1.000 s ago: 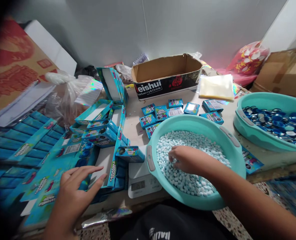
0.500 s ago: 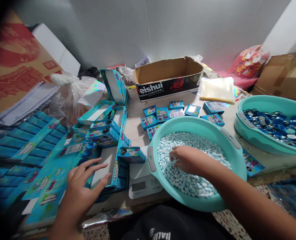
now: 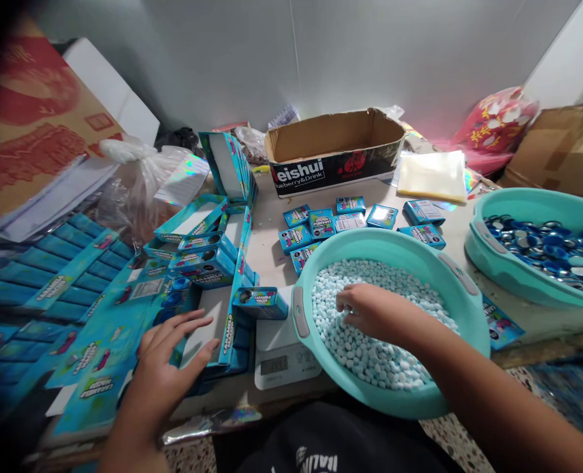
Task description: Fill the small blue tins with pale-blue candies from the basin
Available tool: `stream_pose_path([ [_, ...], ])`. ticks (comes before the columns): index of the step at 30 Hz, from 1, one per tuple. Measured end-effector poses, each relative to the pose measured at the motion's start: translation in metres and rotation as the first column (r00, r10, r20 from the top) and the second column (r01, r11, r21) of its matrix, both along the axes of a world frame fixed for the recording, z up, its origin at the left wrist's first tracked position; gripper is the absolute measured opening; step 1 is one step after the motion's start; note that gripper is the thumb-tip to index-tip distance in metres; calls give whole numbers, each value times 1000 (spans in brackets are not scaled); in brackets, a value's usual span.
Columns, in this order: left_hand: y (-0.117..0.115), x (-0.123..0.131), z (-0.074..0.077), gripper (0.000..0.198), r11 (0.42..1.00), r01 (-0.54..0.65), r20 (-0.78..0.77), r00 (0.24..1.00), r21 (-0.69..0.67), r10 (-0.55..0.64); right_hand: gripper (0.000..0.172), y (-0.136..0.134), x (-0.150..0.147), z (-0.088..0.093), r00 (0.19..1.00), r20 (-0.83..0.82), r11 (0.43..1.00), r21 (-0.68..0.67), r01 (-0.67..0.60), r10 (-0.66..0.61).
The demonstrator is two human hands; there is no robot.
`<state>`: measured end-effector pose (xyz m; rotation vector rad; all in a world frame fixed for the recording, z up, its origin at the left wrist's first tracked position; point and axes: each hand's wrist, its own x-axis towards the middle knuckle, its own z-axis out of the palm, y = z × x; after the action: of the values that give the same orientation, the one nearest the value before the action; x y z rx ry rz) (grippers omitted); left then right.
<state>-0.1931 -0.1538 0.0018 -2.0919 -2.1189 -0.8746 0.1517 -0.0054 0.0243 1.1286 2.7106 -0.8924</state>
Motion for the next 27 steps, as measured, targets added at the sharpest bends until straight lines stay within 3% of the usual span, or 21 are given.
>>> stream_pose_path([
  [11, -1, 2, 1, 23, 1000, -14, 41, 999, 6, 14, 13, 1, -3, 5, 995, -96, 998, 64, -25, 31],
  [20, -1, 3, 2, 22, 1000, -25, 113, 993, -6, 26, 11, 2, -4, 2, 959, -280, 989, 147, 12, 30],
  [23, -1, 2, 0, 22, 1000, -31, 132, 991, -4, 31, 9, 3, -14, 12, 923, -384, 994, 104, 21, 21],
  [27, 0, -3, -3, 23, 999, -33, 156, 987, -10, 34, 10, 10, -43, 42, 871, -477, 986, 159, -50, 121],
])
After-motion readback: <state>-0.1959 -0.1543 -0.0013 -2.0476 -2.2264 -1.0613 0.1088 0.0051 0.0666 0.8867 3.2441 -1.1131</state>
